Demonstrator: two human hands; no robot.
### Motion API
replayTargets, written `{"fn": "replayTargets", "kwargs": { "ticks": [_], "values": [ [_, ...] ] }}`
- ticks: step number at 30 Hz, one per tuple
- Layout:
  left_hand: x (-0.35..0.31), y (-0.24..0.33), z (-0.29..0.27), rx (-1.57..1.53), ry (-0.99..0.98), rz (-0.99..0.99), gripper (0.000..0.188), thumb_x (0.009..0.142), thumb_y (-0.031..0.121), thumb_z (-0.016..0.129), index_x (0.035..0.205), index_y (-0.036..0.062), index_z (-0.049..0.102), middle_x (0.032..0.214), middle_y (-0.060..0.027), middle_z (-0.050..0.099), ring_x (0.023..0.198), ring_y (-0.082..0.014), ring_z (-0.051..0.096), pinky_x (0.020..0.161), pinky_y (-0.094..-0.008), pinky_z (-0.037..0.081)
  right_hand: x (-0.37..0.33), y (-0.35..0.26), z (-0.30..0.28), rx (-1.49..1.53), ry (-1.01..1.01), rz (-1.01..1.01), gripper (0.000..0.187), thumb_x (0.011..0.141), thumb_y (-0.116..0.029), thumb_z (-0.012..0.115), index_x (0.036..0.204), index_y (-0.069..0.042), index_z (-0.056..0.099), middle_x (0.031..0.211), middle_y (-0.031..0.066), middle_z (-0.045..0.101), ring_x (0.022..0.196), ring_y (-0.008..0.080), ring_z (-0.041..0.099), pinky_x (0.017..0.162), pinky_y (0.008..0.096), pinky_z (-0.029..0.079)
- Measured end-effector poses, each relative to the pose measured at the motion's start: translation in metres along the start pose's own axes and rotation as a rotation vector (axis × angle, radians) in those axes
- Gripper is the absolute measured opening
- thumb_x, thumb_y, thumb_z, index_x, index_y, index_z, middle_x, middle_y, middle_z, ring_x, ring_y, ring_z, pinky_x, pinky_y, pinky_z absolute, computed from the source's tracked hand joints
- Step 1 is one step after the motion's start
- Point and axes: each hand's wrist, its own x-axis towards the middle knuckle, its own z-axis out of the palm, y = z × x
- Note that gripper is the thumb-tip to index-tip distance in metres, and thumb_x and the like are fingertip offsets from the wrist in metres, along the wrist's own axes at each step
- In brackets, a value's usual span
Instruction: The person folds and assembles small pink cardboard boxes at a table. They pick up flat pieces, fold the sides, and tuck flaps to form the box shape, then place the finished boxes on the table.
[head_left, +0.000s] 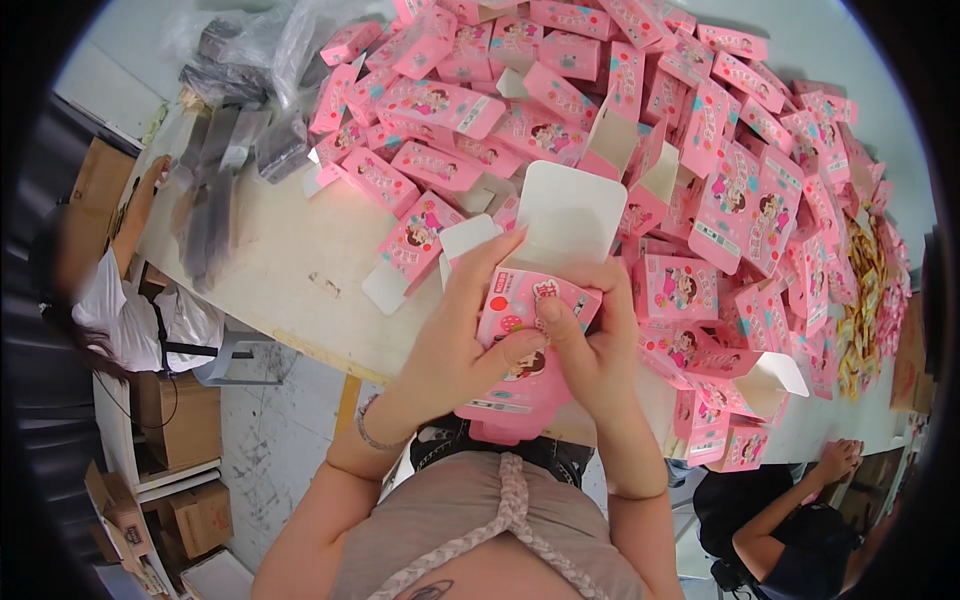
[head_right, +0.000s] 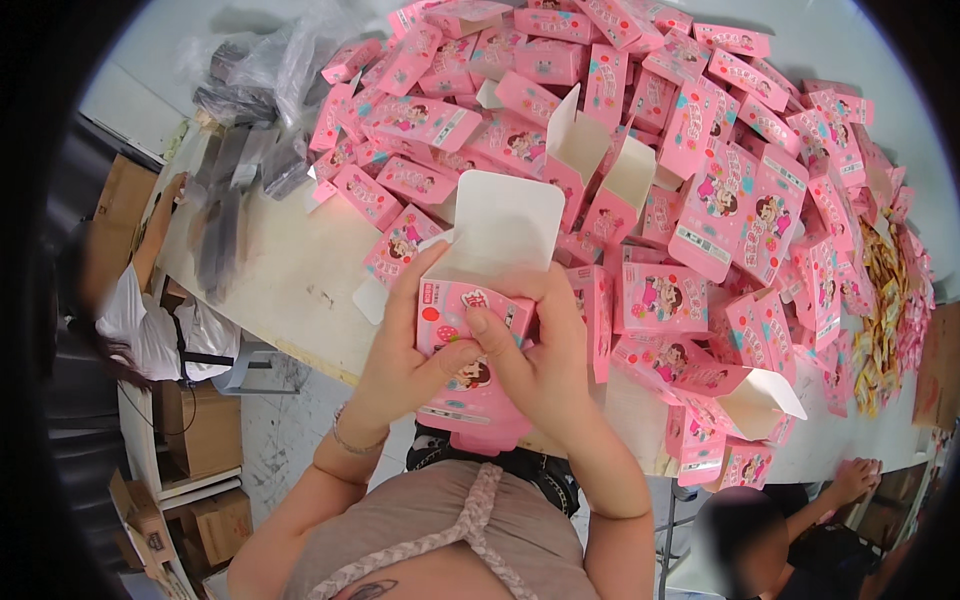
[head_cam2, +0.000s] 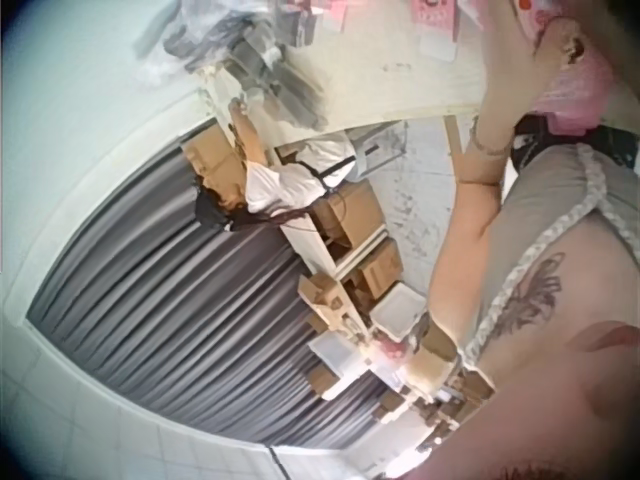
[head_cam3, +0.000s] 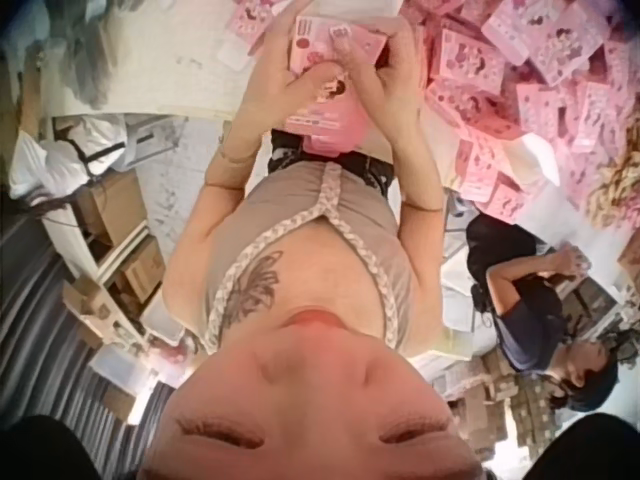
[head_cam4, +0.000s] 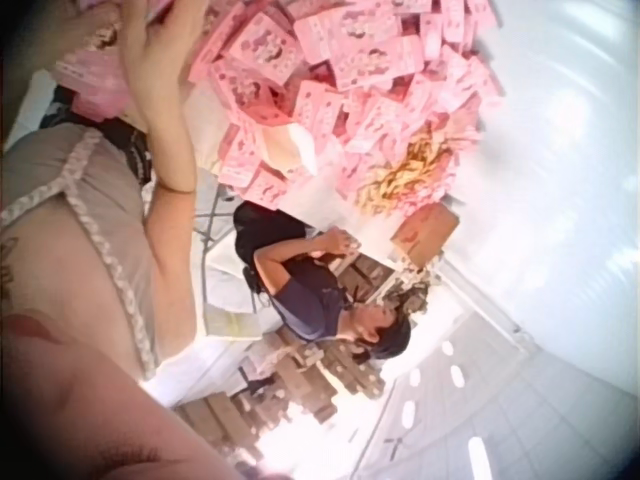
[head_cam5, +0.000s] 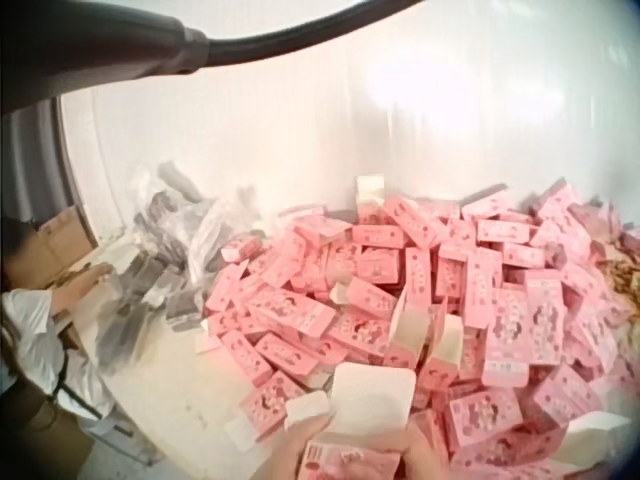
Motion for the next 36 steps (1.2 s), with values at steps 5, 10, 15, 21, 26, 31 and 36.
{"fn": "replayTargets", "kwargs": {
  "ticks": [5, 10, 15, 21, 26, 31, 36],
  "values": [
    [-0.009, -0.01, -0.006, 0.246, -0.03, 0.103, 0.06, 0.081, 0.019, 0.07, 0.127, 0.0015, 0.035, 0.119, -0.015, 0.05, 0.103, -0.0242, 0.055, 0.086, -0.0355, 0.045, 0.01, -0.006, 0.021, 0.413, 0.294, 0.08, 0.017, 0.087, -0.009, 0.064, 0.098, -0.002, 0.054, 0.097, 0.0069, 0.055, 0.087, 0.0141, 0.052, 0.077, 0.0257, 0.042],
    [-0.015, -0.003, -0.005, 0.349, 0.021, 0.085, 0.066, 0.079, 0.023, 0.073, 0.128, 0.0019, 0.035, 0.115, -0.0169, 0.052, 0.099, -0.028, 0.057, 0.082, -0.0354, 0.046, 0.013, -0.003, -0.004, 0.329, 0.008, 0.197, 0.006, 0.083, -0.001, 0.067, 0.088, -0.001, 0.064, 0.096, 0.0058, 0.06, 0.092, 0.014, 0.057, 0.076, 0.0263, 0.047],
    [-0.021, -0.01, -0.009, 0.319, 0.063, 0.229, 0.072, 0.078, 0.026, 0.075, 0.131, 0.0021, 0.033, 0.117, -0.0173, 0.051, 0.096, -0.0283, 0.06, 0.08, -0.0355, 0.048, 0.015, -0.022, -0.007, 0.195, -0.057, 0.17, 0.024, 0.078, -0.001, 0.071, 0.101, -0.003, 0.067, 0.096, 0.0052, 0.061, 0.091, 0.0133, 0.059, 0.077, 0.0255, 0.048],
    [-0.027, -0.012, -0.012, 0.226, 0.106, 0.174, 0.062, 0.08, 0.024, 0.073, 0.128, 0.0052, 0.039, 0.12, -0.0168, 0.05, 0.106, -0.0302, 0.055, 0.085, -0.0391, 0.046, 0.004, -0.027, -0.008, -0.109, -0.231, 0.03, 0.04, 0.075, -0.002, 0.072, 0.114, -0.008, 0.064, 0.11, 0.0123, 0.06, 0.091, 0.021, 0.061, 0.074, 0.0286, 0.051],
    [-0.036, -0.019, -0.029, 0.379, -0.014, 0.126, 0.042, 0.082, 0.02, 0.069, 0.118, 0.0059, 0.051, 0.121, -0.0169, 0.049, 0.115, -0.0307, 0.05, 0.09, -0.0394, 0.044, -0.006, -0.033, -0.003, -0.143, -0.414, 0.099, 0.044, 0.075, -0.004, 0.07, 0.119, -0.008, 0.062, 0.122, 0.0159, 0.056, 0.09, 0.0245, 0.063, 0.072, 0.0308, 0.052],
    [-0.01, -0.03, -0.052, 0.521, 0.343, 0.403, 0.041, 0.086, 0.015, 0.063, 0.123, 0.0061, 0.049, 0.134, -0.018, 0.042, 0.115, -0.0284, 0.05, 0.093, -0.0383, 0.044, 0.061, -0.024, 0.005, -0.072, -0.369, 0.117, 0.035, 0.077, -0.003, 0.071, 0.112, -0.005, 0.066, 0.115, 0.0118, 0.062, 0.086, 0.0122, 0.062, 0.062, 0.022, 0.049],
    [0.004, -0.003, -0.043, -0.024, 0.38, 0.433, 0.051, 0.089, 0.013, 0.059, 0.134, 0.0049, 0.036, 0.142, -0.0174, 0.033, 0.116, -0.022, 0.049, 0.093, -0.0336, 0.045, 0.079, -0.031, 0.022, 0.094, -0.339, 0.129, 0.027, 0.08, -0.012, 0.068, 0.106, -0.006, 0.067, 0.091, 0.0095, 0.066, 0.066, 0.0167, 0.059, 0.057, 0.0277, 0.047]
  ]
}}
